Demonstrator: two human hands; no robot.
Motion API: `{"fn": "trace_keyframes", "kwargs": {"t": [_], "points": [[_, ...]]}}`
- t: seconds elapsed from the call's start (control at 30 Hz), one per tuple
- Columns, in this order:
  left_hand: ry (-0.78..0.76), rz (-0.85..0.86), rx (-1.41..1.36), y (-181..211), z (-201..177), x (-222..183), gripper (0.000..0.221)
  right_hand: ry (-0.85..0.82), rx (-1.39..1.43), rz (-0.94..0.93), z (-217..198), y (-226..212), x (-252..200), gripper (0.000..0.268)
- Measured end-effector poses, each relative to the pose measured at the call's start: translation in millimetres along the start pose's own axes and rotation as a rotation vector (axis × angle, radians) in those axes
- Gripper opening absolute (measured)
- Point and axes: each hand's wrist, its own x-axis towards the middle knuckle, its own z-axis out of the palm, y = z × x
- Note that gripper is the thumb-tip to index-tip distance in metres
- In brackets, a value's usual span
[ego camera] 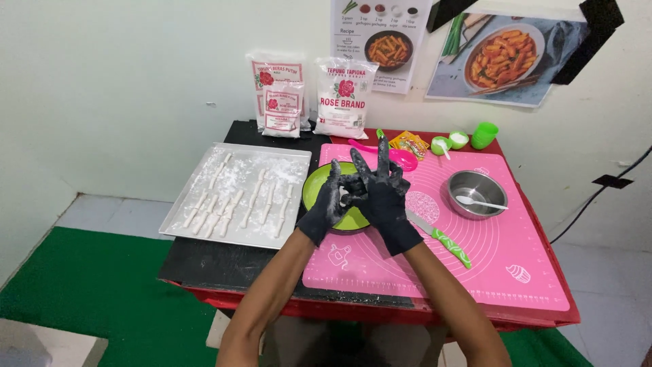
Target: Rolling small pieces of dough into long, thin cylinders and organizing them on a tray.
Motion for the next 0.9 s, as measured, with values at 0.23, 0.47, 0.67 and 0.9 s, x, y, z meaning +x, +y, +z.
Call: {"fn": "trace_keyframes", "kwargs": {"t": [0.23, 0.47, 0.67, 0.9], "points": [[-0.124, -0.048, -0.122, 6.2, -25.2, 19.6, 0.096, -0.212, 0.386, 0.037, 37.6, -11.8, -15.6, 0.087], [-0.308, -0.050, -0.304, 17.1, -0.1, -15.6, 0.100, -0.011, 0.320, -0.164, 36.7, 6.1, -21.4, 0.024], [-0.215, -0.045, -0.215, 23.1, 33.2, -43.0, 0.100, 0.338, 0.270, -0.302, 43.2, -22.9, -12.8, 0.034], [-0.103, 0.037, -0.179, 24.3, 1.1, -15.1, 0.098, 0.186, 0.307, -0.142, -18.8, -22.2, 1.3, 0.029]]}}
